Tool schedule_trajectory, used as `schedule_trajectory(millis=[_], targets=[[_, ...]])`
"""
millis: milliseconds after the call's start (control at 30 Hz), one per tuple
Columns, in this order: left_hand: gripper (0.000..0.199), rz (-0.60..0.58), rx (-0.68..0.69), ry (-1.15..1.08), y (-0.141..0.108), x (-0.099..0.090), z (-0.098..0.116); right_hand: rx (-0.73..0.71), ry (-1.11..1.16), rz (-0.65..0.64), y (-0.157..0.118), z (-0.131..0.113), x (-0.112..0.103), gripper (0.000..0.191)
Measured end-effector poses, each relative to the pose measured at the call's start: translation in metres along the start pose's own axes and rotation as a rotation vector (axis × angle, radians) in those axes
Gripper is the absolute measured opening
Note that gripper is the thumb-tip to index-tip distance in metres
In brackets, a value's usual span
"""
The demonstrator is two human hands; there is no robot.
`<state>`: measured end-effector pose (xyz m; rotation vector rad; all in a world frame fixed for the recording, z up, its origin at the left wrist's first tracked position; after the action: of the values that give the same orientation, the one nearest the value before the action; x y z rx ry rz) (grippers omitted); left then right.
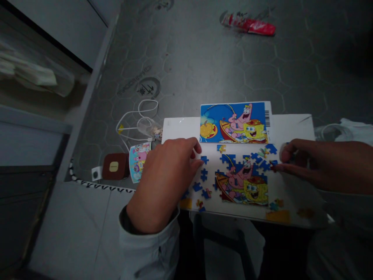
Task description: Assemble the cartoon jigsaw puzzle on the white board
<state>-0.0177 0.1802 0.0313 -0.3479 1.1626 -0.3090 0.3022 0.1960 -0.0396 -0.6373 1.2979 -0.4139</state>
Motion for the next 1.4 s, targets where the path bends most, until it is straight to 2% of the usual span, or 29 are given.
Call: schedule_trajectory(millis=[300,500,700,867,1100,1267,1400], targets=[[0.021,0.016,0.020,0.011,-0.001,0.000,-0.002,0.004,-0.024,-0.003,0.000,-0.001,-0.001,0.054],[0.021,0.037,0.041,0.021,-0.003,0.000,0.004,-0.008,-0.054,-0.046,-0.002,-0.011,-0.004,0.045],[0.012,0.021,0.032,0.042,-0.002,0.000,0.005,0.003,-0.067,-0.049,0.000,-0.012,-0.002,0.049],[0.008,-0.001,0.037,0.040,-0.002,0.000,0.005,-0.018,-0.030,-0.014,-0.004,-0.019,-0.011,0.048],[0.014,-0.036,0.077,-0.079,-0.001,0.003,0.013,-0.031,-0.007,0.011,-0.008,-0.025,-0.015,0.046],[0.018,-0.085,0.143,-0.181,0.000,0.014,0.026,-0.019,-0.017,-0.030,-0.009,-0.032,-0.011,0.051],[0.020,-0.117,0.175,-0.211,0.002,0.021,0.032,-0.043,-0.020,0.007,-0.010,-0.039,-0.013,0.054]])
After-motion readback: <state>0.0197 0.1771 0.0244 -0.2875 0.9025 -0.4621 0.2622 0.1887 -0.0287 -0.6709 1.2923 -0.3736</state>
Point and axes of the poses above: each hand's wrist, its own y-axis towards the middle knuckle, its own x-axis out of the palm, z = x × y, the point moved 8 cm from there along y, towards the middle knuckle, and after that the axes turned 13 degrees about -y, right-handed, at the moved point
